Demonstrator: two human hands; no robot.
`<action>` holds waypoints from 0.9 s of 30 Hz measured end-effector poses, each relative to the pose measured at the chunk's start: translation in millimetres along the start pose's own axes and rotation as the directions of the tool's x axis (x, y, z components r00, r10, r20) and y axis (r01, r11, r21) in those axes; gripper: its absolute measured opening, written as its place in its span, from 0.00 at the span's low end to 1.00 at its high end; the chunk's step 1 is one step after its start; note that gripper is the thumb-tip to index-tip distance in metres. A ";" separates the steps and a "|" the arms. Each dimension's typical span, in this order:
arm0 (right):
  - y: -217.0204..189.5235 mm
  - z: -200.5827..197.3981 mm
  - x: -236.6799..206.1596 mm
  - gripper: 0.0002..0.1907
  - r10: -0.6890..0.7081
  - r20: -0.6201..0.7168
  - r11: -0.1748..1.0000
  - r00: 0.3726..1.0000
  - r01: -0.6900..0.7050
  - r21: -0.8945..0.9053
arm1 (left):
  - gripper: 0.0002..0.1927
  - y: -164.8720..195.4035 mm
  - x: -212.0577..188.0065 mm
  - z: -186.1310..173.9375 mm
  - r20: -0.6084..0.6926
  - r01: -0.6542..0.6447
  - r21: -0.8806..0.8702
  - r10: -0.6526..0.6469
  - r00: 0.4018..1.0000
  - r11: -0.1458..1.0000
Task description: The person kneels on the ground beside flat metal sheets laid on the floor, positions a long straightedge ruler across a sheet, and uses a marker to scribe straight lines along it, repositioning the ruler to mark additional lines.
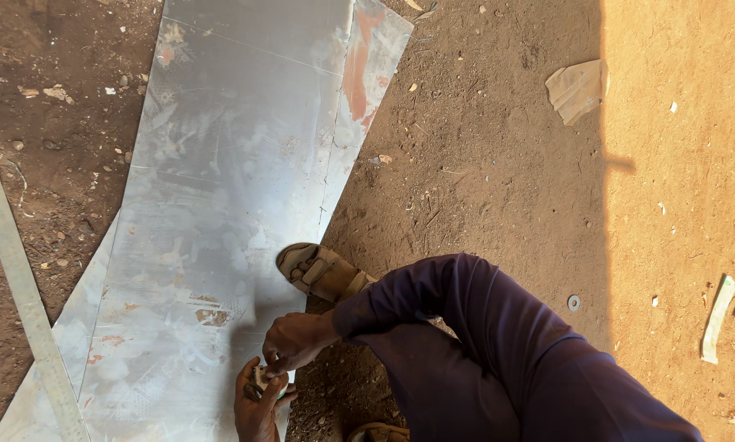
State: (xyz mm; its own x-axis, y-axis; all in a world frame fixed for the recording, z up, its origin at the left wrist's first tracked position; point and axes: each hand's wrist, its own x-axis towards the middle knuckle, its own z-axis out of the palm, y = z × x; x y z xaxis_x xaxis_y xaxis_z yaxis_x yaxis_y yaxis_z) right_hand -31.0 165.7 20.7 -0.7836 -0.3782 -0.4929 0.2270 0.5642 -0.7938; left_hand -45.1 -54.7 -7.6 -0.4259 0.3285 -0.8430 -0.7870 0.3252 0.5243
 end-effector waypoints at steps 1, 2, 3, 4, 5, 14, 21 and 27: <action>0.3 -0.1 0.0 0.21 -0.005 -0.006 1.000 1.000 0.005 0.003 | 0.41 0.1 0.6 -0.2 -0.003 -0.007 -0.002 0.007 1.000 1.000; 0.6 0.2 0.3 0.21 -0.009 -0.012 1.000 1.000 0.009 0.005 | 0.41 0.3 0.9 -0.6 -0.004 0.001 0.005 -0.001 1.000 1.000; 1.4 0.2 0.5 0.21 -0.011 -0.019 1.000 1.000 0.012 0.007 | 0.41 0.9 1.5 -0.9 -0.002 0.010 0.011 -0.010 1.000 1.000; 2.2 0.4 0.9 0.21 -0.001 -0.022 1.000 1.000 0.001 0.008 | 0.41 1.3 2.2 -0.8 -0.001 0.020 0.017 -0.020 1.000 1.000; 3.0 0.9 1.7 0.20 0.010 -0.024 1.000 1.000 -0.009 0.010 | 0.41 1.2 2.2 -0.5 0.001 0.021 0.017 -0.021 1.000 1.000; 9.3 7.7 5.8 0.14 -0.038 -0.164 0.999 0.986 0.041 0.013 | 0.41 -2.8 0.1 1.1 -0.015 -0.010 0.017 0.010 1.000 1.000; 13.3 7.6 9.7 0.11 -0.114 -0.220 0.992 0.969 0.124 0.032 | 0.41 11.8 -7.9 5.4 0.003 -0.003 0.022 0.003 1.000 1.000; 17.1 5.9 13.4 0.07 -0.228 -0.285 0.973 0.931 0.229 -0.029 | 0.41 26.9 -25.5 8.1 0.061 -0.078 -0.036 0.080 0.995 0.996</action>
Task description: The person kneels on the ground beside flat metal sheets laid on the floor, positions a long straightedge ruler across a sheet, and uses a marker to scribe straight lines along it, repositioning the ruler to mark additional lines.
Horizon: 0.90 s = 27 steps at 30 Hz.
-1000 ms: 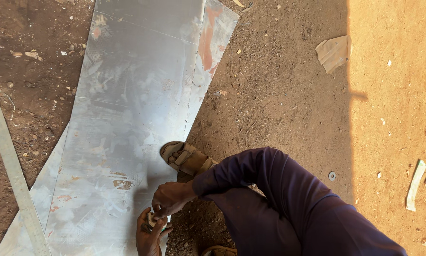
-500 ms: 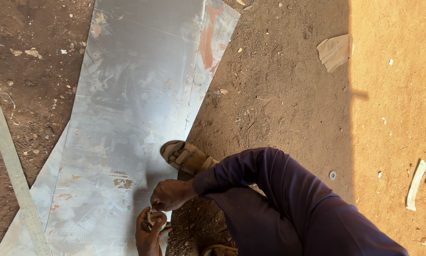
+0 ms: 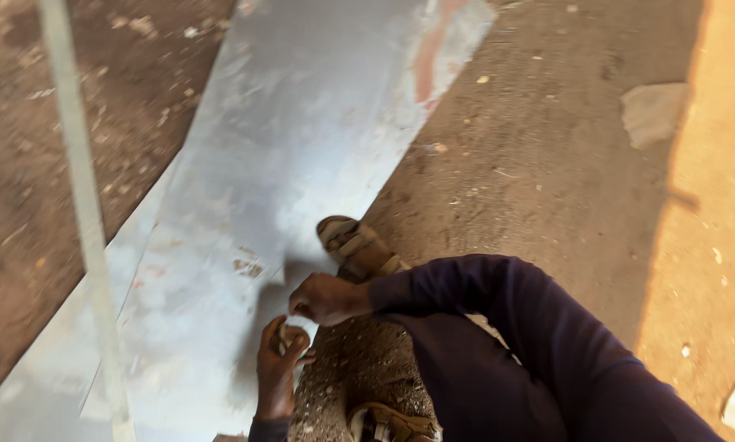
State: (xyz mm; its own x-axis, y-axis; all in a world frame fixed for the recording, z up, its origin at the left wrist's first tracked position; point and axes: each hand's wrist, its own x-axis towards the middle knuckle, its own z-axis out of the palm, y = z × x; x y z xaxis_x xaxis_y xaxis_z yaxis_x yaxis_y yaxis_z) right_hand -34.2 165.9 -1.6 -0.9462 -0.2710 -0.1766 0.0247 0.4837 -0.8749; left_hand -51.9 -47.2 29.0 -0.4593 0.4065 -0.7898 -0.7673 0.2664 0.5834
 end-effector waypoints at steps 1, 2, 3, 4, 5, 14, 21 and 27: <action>-0.4 -2.4 0.5 0.07 0.030 0.027 0.999 0.999 -0.030 0.026 | 0.41 2.3 -1.2 0.1 0.012 0.001 0.006 -0.001 1.000 1.000; -1.8 -4.7 1.1 0.07 0.064 0.050 0.997 0.997 -0.066 0.050 | 0.40 3.9 -2.8 -0.4 0.001 -0.002 0.007 0.002 1.000 1.000; -4.0 -7.9 0.7 0.06 0.063 0.036 0.996 0.997 -0.065 0.062 | 0.39 5.1 -2.8 0.0 0.001 -0.005 0.011 0.005 1.000 1.000; -6.6 -11.6 0.3 0.06 0.067 0.017 0.995 0.998 -0.068 0.070 | 0.38 5.9 -2.6 0.0 0.008 -0.011 0.018 0.011 1.000 1.000; -9.4 -16.0 -0.5 0.06 0.074 -0.006 0.994 0.997 -0.073 0.078 | 0.37 6.1 -2.9 -0.2 0.011 -0.022 0.004 0.022 1.000 1.000; -16.2 -28.2 0.6 0.10 0.137 -0.077 0.990 0.988 -0.133 0.047 | 0.29 11.4 -6.0 -11.5 -0.015 -0.190 0.003 0.190 0.982 0.982; 5.5 -30.0 4.1 0.14 0.229 0.029 0.967 0.973 -0.231 0.107 | 0.21 59.1 -19.1 -48.7 -0.179 -0.299 0.041 0.301 0.937 0.953; 37.0 -53.4 -7.6 0.10 0.321 -0.052 0.938 0.946 -0.325 -0.123 | 0.21 74.9 -33.9 -88.1 -0.300 -0.405 0.035 0.396 0.868 0.914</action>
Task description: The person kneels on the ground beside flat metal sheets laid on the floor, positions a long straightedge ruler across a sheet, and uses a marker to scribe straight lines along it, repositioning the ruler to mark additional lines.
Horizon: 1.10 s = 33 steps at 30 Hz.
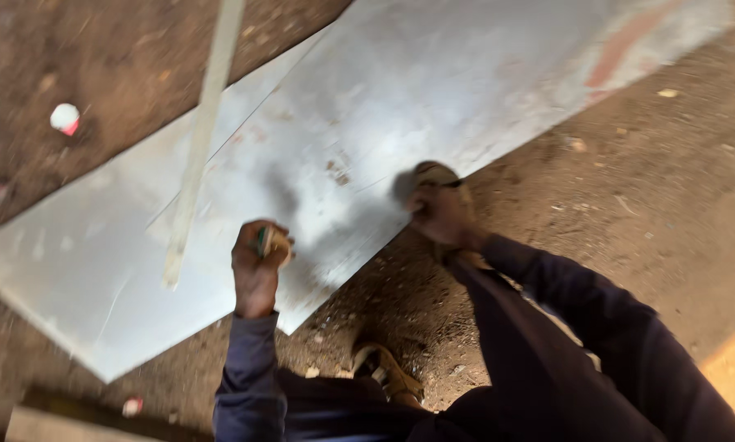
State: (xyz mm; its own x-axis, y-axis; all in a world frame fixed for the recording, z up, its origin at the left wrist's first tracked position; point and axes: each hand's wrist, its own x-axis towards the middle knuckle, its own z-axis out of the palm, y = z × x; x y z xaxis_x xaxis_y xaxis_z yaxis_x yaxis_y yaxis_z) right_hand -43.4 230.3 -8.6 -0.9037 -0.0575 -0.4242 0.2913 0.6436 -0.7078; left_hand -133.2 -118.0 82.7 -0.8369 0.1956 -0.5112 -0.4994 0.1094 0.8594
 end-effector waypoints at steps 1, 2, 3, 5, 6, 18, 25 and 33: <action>5.7 -0.5 1.0 0.08 -0.243 -0.177 0.968 0.954 0.228 -0.100 | 0.21 0.6 1.9 -9.0 -0.031 0.003 0.001 -0.003 1.000 1.000; 10.4 0.0 2.4 0.06 -0.324 -0.232 0.946 0.917 0.319 -0.062 | 0.20 0.2 5.1 -16.9 -0.058 0.003 -0.003 -0.003 0.998 1.000; 14.1 1.0 3.3 0.05 -0.398 -0.285 0.913 0.872 0.408 -0.026 | 0.20 -1.9 6.8 -24.2 -0.087 0.005 -0.010 -0.005 0.996 1.000; 17.5 4.2 3.1 0.02 -0.124 -0.156 0.939 0.980 0.167 0.302 | 0.19 -8.4 13.1 -35.6 -0.114 0.002 0.099 0.009 0.993 0.995; 17.3 6.5 3.1 0.03 0.011 -0.054 0.900 0.998 0.014 0.437 | 0.19 -12.9 14.1 -40.2 -0.124 0.006 0.154 0.014 0.992 0.988; -2.4 12.4 16.2 0.07 0.174 -0.019 0.892 0.985 -0.149 0.427 | 0.18 -69.0 1.3 2.6 0.412 -0.290 0.826 -0.166 0.896 0.482; 1.8 17.0 16.7 0.10 0.166 0.003 0.874 0.986 -0.148 0.462 | 0.17 -68.7 4.5 -4.1 0.273 -0.198 0.874 -0.112 0.955 0.444; -3.2 10.0 17.8 0.13 0.224 0.052 0.861 0.973 -0.223 0.457 | 0.21 -60.1 10.9 -30.5 0.191 -0.207 0.892 0.080 0.978 0.402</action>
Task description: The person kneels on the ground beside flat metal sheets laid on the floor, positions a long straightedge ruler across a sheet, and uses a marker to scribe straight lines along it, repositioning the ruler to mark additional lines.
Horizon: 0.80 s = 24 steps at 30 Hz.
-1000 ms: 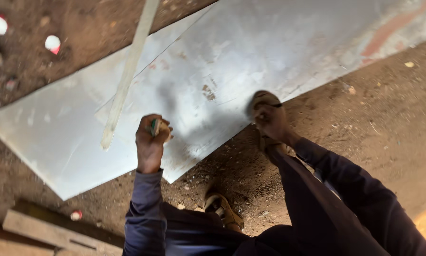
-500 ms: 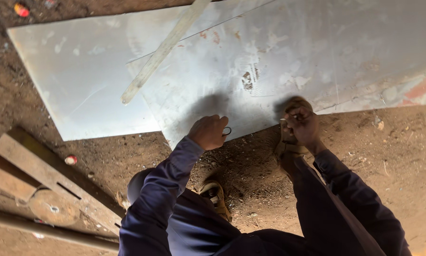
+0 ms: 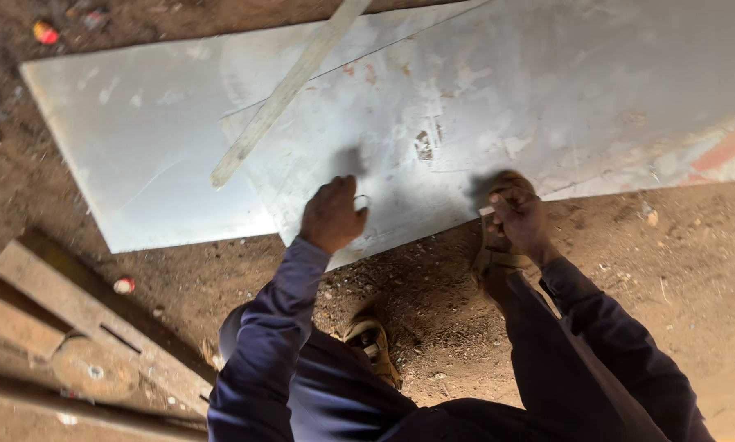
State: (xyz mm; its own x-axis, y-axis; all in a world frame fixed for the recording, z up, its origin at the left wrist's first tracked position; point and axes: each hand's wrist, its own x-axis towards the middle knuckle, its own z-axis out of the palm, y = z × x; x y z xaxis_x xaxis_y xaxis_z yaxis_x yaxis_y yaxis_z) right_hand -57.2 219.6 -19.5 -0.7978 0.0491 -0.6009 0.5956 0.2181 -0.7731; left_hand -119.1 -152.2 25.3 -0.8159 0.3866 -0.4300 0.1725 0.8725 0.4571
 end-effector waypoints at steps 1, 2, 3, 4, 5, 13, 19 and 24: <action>-1.0 -1.2 0.2 0.13 -0.002 0.014 1.000 1.000 0.002 0.029 | 0.19 -4.0 -0.7 -0.1 -0.036 -0.003 0.006 0.004 0.999 1.000; -1.9 -1.8 0.5 0.13 -0.005 0.033 0.998 0.999 0.003 0.058 | 0.18 -8.1 -0.8 0.8 -0.029 0.002 -0.011 -0.003 1.000 1.000; -3.3 -2.5 0.4 0.14 -0.010 0.056 0.996 0.998 0.005 0.086 | 0.18 -13.3 -1.0 2.0 -0.024 0.013 -0.028 -0.014 1.000 1.000; -4.0 -3.0 0.5 0.14 -0.017 0.044 0.997 0.999 0.013 0.075 | 0.17 -20.6 -1.7 2.5 -0.019 0.031 -0.044 -0.032 0.999 0.999; -4.7 -2.9 0.5 0.14 -0.024 0.034 0.998 0.999 0.022 0.065 | 0.16 -28.7 -0.4 2.9 -0.100 -0.027 -0.037 0.024 0.995 0.999; -15.2 1.4 -0.6 0.12 -0.025 0.046 0.992 0.999 0.019 0.124 | 0.20 -79.0 20.7 -8.4 -0.195 0.383 0.098 -0.359 0.913 0.919; -17.3 1.0 -0.1 0.12 0.003 0.035 0.996 0.999 -0.006 0.093 | 0.42 -49.0 50.5 -18.1 -0.360 0.207 0.029 -0.183 0.915 0.978; -17.6 -0.5 2.2 0.13 -0.024 0.019 0.999 1.000 0.023 0.042 | 0.46 -25.0 122.8 -44.8 -0.334 0.255 0.309 -0.147 0.931 0.916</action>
State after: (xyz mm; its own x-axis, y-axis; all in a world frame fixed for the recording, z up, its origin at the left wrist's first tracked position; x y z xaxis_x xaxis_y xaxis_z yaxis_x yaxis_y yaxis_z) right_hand -69.4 216.3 -7.1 -0.8099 0.0257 -0.5860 0.5806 0.1779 -0.7946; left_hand -248.4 -139.9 -4.1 -0.9692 0.1324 -0.2075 0.1207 0.9903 0.0682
